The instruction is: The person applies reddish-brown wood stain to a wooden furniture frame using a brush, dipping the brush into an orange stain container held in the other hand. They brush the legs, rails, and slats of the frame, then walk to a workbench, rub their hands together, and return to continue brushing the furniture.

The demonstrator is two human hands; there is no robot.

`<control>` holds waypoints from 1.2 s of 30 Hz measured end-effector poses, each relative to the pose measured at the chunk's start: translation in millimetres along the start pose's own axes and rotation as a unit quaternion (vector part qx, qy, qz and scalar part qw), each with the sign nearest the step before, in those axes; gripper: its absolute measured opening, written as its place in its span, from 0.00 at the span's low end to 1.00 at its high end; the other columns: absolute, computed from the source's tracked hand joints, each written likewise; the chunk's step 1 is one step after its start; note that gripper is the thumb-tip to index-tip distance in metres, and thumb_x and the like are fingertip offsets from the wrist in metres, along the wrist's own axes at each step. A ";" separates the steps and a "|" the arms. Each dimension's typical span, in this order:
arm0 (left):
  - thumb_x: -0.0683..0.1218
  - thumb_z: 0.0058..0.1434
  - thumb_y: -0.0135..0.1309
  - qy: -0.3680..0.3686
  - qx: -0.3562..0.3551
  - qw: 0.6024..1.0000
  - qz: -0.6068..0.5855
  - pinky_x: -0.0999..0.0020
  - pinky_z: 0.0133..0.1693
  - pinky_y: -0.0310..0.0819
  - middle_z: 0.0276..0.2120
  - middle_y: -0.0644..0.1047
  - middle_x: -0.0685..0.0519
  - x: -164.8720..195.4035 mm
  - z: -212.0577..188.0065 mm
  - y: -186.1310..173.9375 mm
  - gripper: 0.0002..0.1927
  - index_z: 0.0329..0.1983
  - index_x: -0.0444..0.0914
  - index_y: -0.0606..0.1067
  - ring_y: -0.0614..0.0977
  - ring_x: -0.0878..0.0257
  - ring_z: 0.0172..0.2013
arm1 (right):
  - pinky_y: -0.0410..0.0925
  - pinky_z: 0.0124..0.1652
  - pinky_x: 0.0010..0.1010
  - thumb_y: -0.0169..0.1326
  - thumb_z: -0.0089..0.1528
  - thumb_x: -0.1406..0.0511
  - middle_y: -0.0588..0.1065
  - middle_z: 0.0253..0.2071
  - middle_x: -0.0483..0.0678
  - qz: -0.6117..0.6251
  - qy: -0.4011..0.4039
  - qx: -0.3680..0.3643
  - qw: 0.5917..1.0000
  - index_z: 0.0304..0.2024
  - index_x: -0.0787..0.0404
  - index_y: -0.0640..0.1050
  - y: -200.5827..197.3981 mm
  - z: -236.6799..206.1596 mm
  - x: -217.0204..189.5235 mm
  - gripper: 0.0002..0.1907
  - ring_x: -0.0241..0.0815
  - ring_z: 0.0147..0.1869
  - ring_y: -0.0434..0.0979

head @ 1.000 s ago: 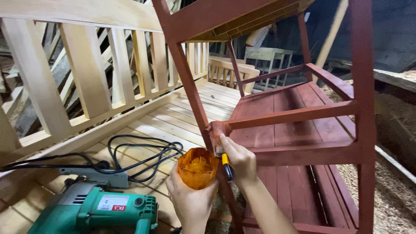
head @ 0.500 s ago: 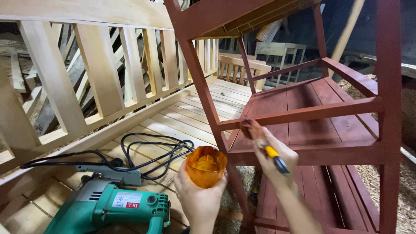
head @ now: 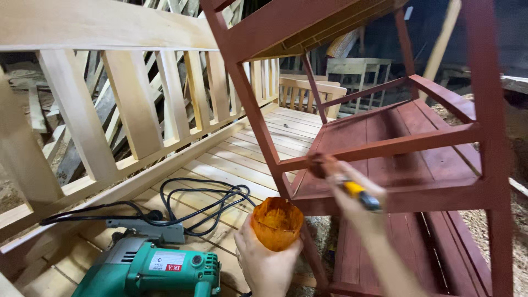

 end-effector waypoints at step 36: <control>0.55 0.31 0.77 0.002 0.056 0.998 -0.033 0.51 0.56 0.69 0.53 0.69 0.46 -13.5 -3.6 -8.5 0.56 0.66 0.42 0.65 0.73 0.46 0.56 | 0.78 0.24 0.30 0.63 0.57 0.66 0.79 0.36 0.49 0.227 0.518 0.163 0.809 0.43 0.61 0.80 83.6 -51.4 12.7 0.12 0.41 0.28 0.84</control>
Point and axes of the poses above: each hand's wrist, its own z-axis towards the middle knuckle, its own y-axis out of the palm, x = y × z, the point moved 7 cm from there along z, towards the middle knuckle
